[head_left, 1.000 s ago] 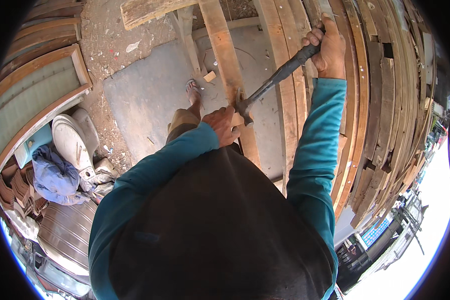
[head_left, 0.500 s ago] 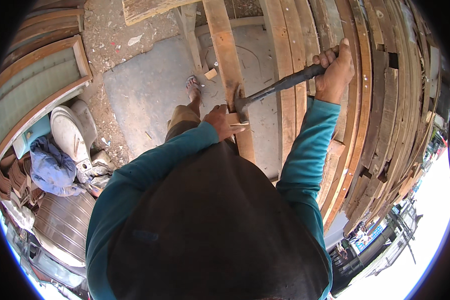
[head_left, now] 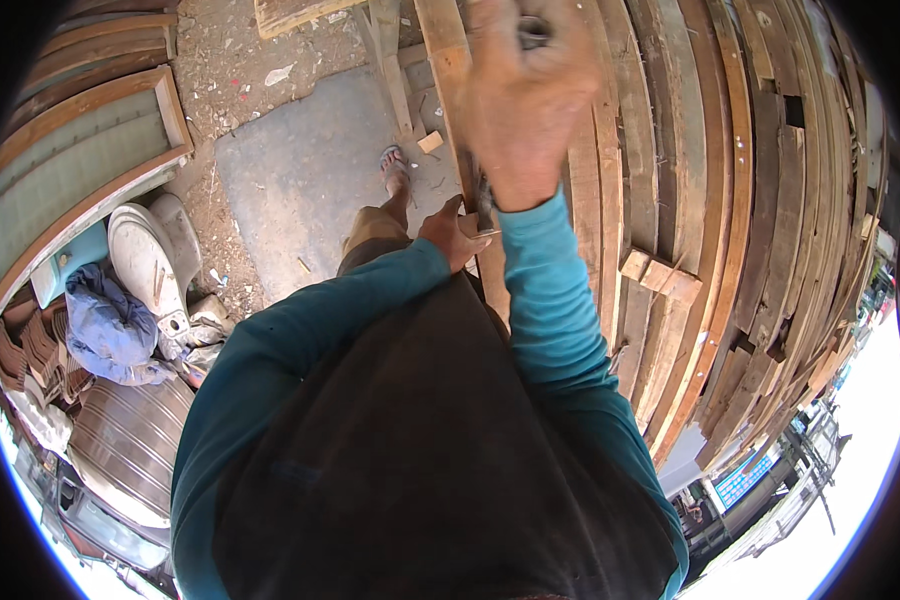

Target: The person removes nails from wooden planks using a hammer, placing a small wooden block under the hammer head for leverage and repositioning the planks by hand.

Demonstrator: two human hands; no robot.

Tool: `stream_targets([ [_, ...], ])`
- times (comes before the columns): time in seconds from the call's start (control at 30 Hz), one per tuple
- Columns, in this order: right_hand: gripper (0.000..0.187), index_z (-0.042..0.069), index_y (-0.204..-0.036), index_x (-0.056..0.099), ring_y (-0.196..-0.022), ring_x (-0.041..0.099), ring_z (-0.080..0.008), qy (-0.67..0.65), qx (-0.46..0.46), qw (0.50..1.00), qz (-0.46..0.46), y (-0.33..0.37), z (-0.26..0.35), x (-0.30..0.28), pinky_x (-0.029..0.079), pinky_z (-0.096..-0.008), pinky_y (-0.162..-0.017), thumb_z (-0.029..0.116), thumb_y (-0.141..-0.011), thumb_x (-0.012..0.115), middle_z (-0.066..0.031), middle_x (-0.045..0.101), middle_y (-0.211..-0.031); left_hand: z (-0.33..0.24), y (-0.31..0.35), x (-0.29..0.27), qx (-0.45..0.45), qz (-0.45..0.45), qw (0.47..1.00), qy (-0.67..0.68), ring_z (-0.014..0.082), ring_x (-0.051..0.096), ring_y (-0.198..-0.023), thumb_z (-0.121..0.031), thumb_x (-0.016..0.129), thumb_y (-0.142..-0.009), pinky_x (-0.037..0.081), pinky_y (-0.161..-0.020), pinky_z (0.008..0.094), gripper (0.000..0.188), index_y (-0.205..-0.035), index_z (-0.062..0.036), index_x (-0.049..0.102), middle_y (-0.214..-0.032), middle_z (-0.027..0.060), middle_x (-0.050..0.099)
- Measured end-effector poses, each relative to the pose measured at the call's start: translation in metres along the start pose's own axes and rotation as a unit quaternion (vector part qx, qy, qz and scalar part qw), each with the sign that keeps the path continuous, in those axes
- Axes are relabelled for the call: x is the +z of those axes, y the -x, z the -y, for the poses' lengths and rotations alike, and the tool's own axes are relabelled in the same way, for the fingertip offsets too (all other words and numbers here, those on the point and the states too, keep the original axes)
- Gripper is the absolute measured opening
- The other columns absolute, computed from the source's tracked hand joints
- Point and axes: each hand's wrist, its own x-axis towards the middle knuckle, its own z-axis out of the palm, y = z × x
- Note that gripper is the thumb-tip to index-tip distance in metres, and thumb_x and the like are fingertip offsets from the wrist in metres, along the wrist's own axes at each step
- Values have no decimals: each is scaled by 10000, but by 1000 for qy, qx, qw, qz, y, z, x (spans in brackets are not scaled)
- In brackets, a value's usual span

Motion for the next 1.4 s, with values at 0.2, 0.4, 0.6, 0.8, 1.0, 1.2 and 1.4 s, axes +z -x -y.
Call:
stream_targets([
  [0.2,317,4,-837,641,-589,637,-293,16,-61,983,173,34,27,28,520,-410,-585,297,-916,734,-175,675,-699,-14,28,-24,24,43,998,-47,442,653,-1078,-380,807,-796,535,-943,470,763,-1325,30,440,-1125,263,665],
  [0.4,345,85,-744,528,-496,461,-106,-112,189,929,298,-35,1,-5,371,-305,-460,267,-1013,643,21,477,-604,11,49,-44,117,17,992,-38,419,637,-1085,-339,794,-821,538,-922,456,628,-1249,-5,478,-1128,217,629],
  [0.6,305,137,-783,496,-434,413,-100,-182,230,901,320,-65,-46,27,353,-281,-412,275,-1021,628,34,437,-567,0,36,-47,290,-95,941,-148,359,556,-1089,-292,801,-797,504,-927,452,506,-1186,-77,557,-1154,160,497],
  [0.8,321,126,-765,537,-423,432,-118,-102,271,910,296,-86,-88,69,361,-292,-407,310,-1010,633,17,461,-563,-6,23,-55,254,-138,948,-132,385,532,-1083,-245,819,-791,464,-944,468,522,-1181,-20,555,-1131,179,527],
  [1.0,376,116,-722,563,-446,481,-135,-96,276,930,222,-88,-94,68,372,-308,-413,358,-999,645,3,493,-556,-7,7,-44,277,-160,940,-114,387,521,-1054,-251,841,-776,456,-939,469,524,-1141,-10,552,-1117,190,532],
  [1.2,450,81,-696,536,-489,453,-92,36,110,990,84,-42,3,-2,348,-298,-448,393,-992,667,9,476,-565,-7,-5,-38,279,-188,933,-125,390,529,-1025,-301,849,-773,459,-912,481,535,-1103,-7,546,-1092,197,536],
  [1.4,373,-21,-791,629,-613,555,-138,-76,53,992,85,-14,-2,-20,453,-317,-575,305,-924,749,-60,600,-649,-17,6,-35,272,-191,931,-154,379,544,-965,-380,844,-777,466,-873,484,546,-1055,-14,548,-1044,188,528],
])
